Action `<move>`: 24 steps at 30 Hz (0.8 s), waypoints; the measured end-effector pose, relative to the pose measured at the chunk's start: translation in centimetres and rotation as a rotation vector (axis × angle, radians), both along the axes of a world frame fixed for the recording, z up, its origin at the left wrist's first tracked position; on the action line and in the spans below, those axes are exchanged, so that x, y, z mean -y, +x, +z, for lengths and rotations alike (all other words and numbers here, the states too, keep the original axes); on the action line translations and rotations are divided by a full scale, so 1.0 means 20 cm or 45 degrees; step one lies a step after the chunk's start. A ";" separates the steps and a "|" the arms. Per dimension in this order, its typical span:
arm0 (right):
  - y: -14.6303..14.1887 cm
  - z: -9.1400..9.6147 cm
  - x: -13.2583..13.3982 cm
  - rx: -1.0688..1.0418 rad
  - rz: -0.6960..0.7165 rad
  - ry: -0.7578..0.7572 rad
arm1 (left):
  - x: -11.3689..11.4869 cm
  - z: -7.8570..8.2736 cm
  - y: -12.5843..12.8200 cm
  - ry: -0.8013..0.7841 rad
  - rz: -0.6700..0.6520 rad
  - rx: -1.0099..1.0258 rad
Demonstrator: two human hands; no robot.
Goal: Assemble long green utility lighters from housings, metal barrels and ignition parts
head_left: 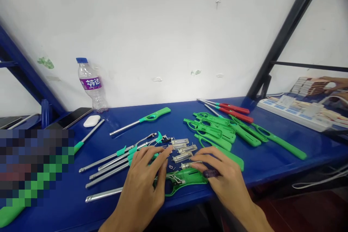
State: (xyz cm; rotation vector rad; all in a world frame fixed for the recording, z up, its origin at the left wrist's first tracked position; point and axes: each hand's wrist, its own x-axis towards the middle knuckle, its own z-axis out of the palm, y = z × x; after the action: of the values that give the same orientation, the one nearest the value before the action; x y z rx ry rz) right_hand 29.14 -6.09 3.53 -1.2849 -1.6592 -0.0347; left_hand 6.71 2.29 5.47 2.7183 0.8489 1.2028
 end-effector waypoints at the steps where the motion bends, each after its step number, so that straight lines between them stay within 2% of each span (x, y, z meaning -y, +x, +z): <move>1: 0.00 0.01 0.01 0.005 0.031 0.018 | 0.01 0.03 -0.02 0.007 0.019 -0.038; 5: 0.00 0.02 0.04 0.106 0.197 -0.024 | 0.03 0.16 -0.18 -0.020 0.072 -0.243; 8: 0.00 0.01 0.06 0.212 0.245 -0.107 | 0.02 0.20 -0.31 -0.085 0.109 -0.419; 11: 0.00 -0.01 0.06 0.251 0.242 -0.210 | -0.02 0.18 -0.37 -0.279 0.172 -0.664; 15: 0.00 -0.02 0.05 0.224 0.265 -0.303 | -0.07 0.13 -0.36 -0.565 0.169 -0.850; 20: 0.01 -0.02 0.05 0.192 0.272 -0.345 | -0.08 0.09 -0.36 -0.528 0.053 -0.819; 24: 0.00 -0.02 0.05 0.155 0.293 -0.363 | -0.06 0.09 -0.37 -0.444 0.065 -0.855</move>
State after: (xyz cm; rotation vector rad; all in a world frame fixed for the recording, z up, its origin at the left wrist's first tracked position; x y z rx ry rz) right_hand 29.21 -7.19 3.07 -1.3124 -1.9605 0.2762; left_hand -0.73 3.40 7.32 2.8021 1.0548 0.0814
